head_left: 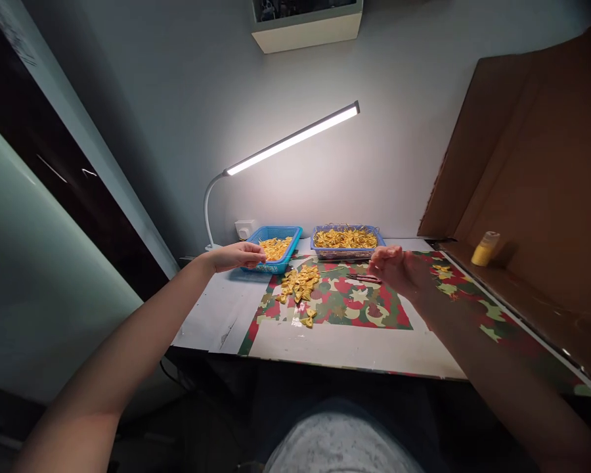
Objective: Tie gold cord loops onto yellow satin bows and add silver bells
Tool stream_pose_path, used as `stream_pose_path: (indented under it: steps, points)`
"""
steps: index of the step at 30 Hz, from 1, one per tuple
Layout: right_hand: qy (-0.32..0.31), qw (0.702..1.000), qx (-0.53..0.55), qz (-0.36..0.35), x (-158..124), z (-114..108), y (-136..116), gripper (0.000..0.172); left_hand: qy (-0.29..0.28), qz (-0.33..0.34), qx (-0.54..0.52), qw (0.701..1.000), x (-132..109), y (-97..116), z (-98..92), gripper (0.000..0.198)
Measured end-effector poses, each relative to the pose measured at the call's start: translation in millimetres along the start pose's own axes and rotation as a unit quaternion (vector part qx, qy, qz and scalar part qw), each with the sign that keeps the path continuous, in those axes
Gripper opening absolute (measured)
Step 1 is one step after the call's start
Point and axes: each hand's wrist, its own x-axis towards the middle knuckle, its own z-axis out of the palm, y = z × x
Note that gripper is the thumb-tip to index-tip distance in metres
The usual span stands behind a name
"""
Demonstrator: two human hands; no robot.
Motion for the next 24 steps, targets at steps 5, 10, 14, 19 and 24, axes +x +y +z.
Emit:
stream_pose_path:
  steps: [5, 10, 14, 19, 24]
  points:
    - [0.008, 1.0, -0.008, 0.027, 5, -7, -7, 0.038, 0.007, -0.006, -0.024, 1.0, -6, -12, 3.0, 0.021]
    - [0.015, 0.998, -0.003, 0.063, 10, -27, -14, 0.033, 0.024, -0.011, -0.055, 0.998, -11, -25, 2.0, 0.022]
    - [0.026, 0.995, -0.01, 0.095, 6, -37, -25, 0.031, 0.024, -0.019, -0.079, 0.996, -12, -35, 3.5, 0.024]
    - [0.046, 0.991, -0.041, 0.115, -1, -38, -41, 0.031, 0.029, -0.036, -0.101, 0.994, -10, -48, 9.5, 0.022]
    - [0.07, 0.989, -0.084, 0.098, -4, -31, -56, 0.036, 0.114, -0.062, -0.108, 0.986, -6, -70, 19.5, 0.026]
